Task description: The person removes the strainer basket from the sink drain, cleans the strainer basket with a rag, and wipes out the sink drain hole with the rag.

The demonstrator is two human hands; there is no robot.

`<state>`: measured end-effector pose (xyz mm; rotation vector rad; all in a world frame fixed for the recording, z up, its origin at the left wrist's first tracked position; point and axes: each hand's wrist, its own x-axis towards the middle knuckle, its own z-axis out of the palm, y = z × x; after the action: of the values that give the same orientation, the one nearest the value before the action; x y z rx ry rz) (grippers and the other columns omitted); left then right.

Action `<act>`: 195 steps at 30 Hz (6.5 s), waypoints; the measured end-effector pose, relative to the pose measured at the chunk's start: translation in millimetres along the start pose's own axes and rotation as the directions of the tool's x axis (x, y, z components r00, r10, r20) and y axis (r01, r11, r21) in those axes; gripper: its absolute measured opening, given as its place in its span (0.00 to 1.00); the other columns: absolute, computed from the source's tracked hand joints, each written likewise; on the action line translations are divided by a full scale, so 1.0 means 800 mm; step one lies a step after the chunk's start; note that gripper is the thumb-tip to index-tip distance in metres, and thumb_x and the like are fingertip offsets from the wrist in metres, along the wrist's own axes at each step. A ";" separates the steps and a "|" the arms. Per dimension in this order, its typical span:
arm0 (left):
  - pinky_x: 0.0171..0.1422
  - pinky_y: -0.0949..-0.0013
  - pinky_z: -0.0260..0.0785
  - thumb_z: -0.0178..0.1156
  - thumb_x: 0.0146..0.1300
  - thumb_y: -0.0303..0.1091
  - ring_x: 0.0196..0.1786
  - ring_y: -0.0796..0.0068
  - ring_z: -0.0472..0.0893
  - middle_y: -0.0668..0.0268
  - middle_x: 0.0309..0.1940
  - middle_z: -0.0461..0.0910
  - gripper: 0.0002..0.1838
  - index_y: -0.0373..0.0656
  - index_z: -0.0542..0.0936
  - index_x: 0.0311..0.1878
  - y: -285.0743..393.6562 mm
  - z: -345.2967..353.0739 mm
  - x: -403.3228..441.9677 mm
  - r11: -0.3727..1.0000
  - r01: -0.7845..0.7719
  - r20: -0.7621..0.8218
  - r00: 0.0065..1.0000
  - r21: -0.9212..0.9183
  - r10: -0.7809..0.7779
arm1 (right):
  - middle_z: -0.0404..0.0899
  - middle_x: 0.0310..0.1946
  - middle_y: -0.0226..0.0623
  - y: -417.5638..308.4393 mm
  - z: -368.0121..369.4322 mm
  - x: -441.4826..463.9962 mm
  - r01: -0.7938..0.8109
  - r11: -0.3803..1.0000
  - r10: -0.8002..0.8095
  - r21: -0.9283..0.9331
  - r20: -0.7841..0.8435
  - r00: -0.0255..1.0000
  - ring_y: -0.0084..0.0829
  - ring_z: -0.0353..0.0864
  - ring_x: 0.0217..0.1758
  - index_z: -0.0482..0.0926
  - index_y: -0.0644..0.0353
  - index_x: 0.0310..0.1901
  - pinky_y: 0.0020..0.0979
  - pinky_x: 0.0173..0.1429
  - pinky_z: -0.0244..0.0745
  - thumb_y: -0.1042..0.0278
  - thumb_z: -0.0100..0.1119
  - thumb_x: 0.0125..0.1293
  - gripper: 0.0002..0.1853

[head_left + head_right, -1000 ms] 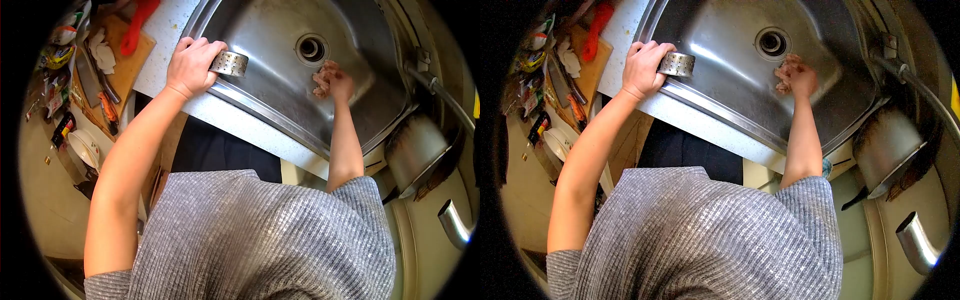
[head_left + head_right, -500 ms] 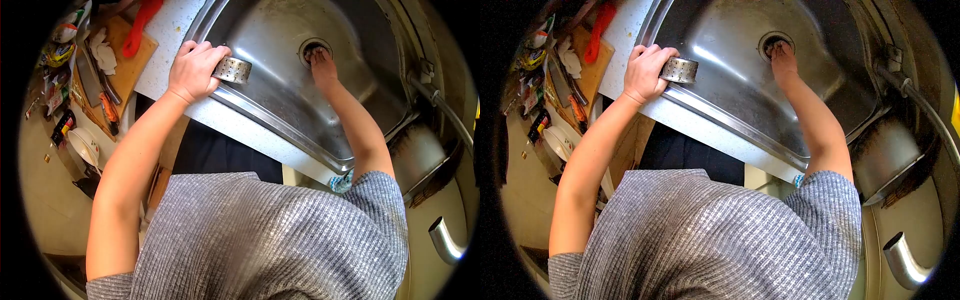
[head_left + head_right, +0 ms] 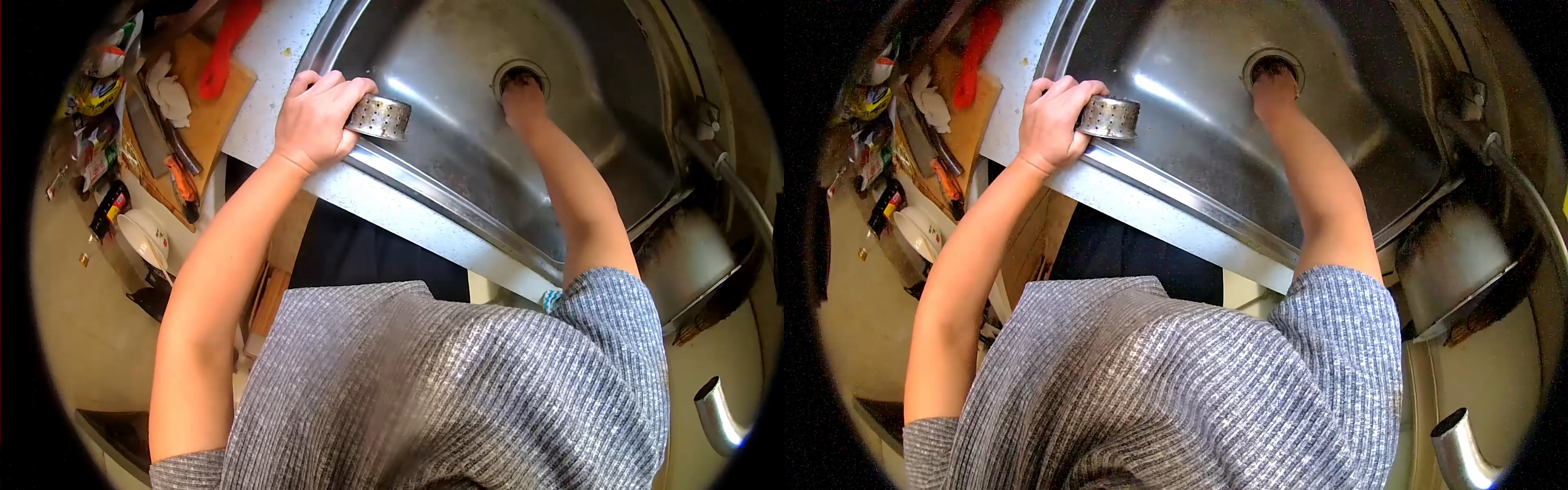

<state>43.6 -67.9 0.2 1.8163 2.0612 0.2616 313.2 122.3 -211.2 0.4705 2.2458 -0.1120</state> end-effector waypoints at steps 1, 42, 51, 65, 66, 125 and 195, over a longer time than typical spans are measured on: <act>0.52 0.69 0.59 0.56 0.41 0.29 0.38 0.68 0.77 0.69 0.31 0.78 0.22 0.54 0.79 0.45 0.000 -0.001 0.000 1.000 0.005 0.007 1.000 0.000 -0.005 | 0.81 0.51 0.53 0.002 -0.007 -0.002 0.008 0.997 -0.010 0.074 0.021 1.000 0.41 0.79 0.58 0.78 0.72 0.52 0.39 0.70 0.63 0.70 0.55 0.57 0.22; 0.52 0.68 0.59 0.55 0.43 0.29 0.38 0.68 0.77 0.68 0.32 0.79 0.20 0.52 0.80 0.44 0.002 0.001 0.001 1.000 0.003 0.019 1.000 0.030 -0.004 | 0.80 0.58 0.44 0.006 -0.014 0.031 -0.360 0.781 0.234 0.510 0.296 0.926 0.46 0.76 0.63 0.81 0.62 0.54 0.43 0.69 0.66 0.59 0.58 0.61 0.22; 0.53 0.68 0.58 0.53 0.43 0.30 0.39 0.66 0.77 0.66 0.33 0.79 0.22 0.50 0.80 0.45 0.001 0.002 0.001 1.000 0.011 0.032 0.999 0.019 -0.011 | 0.83 0.39 0.53 0.004 -0.003 -0.038 -0.186 0.375 0.485 0.908 -0.021 0.874 0.49 0.84 0.43 0.83 0.60 0.42 0.40 0.47 0.77 0.70 0.57 0.57 0.12; 0.54 0.66 0.57 0.52 0.43 0.30 0.40 0.62 0.76 0.62 0.34 0.79 0.21 0.48 0.79 0.45 0.005 0.000 0.001 0.999 0.009 0.051 0.999 0.036 -0.011 | 0.84 0.40 0.36 0.001 0.040 -0.134 -0.010 -0.457 0.621 0.889 0.327 0.712 0.28 0.82 0.37 0.80 0.64 0.52 0.29 0.41 0.76 0.72 0.64 0.60 0.17; 0.54 0.66 0.57 0.52 0.43 0.30 0.40 0.62 0.76 0.62 0.34 0.79 0.21 0.48 0.79 0.45 0.005 0.000 0.002 0.999 0.009 0.049 0.999 0.034 -0.010 | 0.84 0.41 0.39 -0.002 0.033 -0.127 -0.004 -0.389 0.650 0.921 0.278 0.707 0.31 0.83 0.39 0.80 0.63 0.52 0.31 0.43 0.76 0.72 0.64 0.59 0.18; 0.52 0.69 0.58 0.55 0.40 0.31 0.37 0.69 0.76 0.68 0.31 0.78 0.21 0.52 0.80 0.43 0.003 -0.001 0.003 0.999 0.030 0.036 0.999 0.021 -0.030 | 0.65 0.22 0.33 0.031 0.079 0.122 -0.523 -0.192 0.303 0.831 0.557 0.773 0.28 0.63 0.22 0.69 0.54 0.30 0.32 0.25 0.57 0.76 0.40 0.64 0.08; 0.54 0.68 0.59 0.54 0.42 0.32 0.39 0.67 0.77 0.66 0.33 0.79 0.21 0.51 0.79 0.45 0.004 0.001 0.000 0.999 0.016 0.004 1.000 0.036 -0.016 | 0.82 0.43 0.45 0.003 -0.033 -0.087 -0.049 0.652 0.485 0.757 -0.366 0.794 0.43 0.85 0.44 0.82 0.66 0.41 0.40 0.47 0.80 0.69 0.64 0.58 0.12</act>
<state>46.8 -67.8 0.4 1.8191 2.0890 0.2170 336.4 110.4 -141.7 1.4436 2.5759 -0.8231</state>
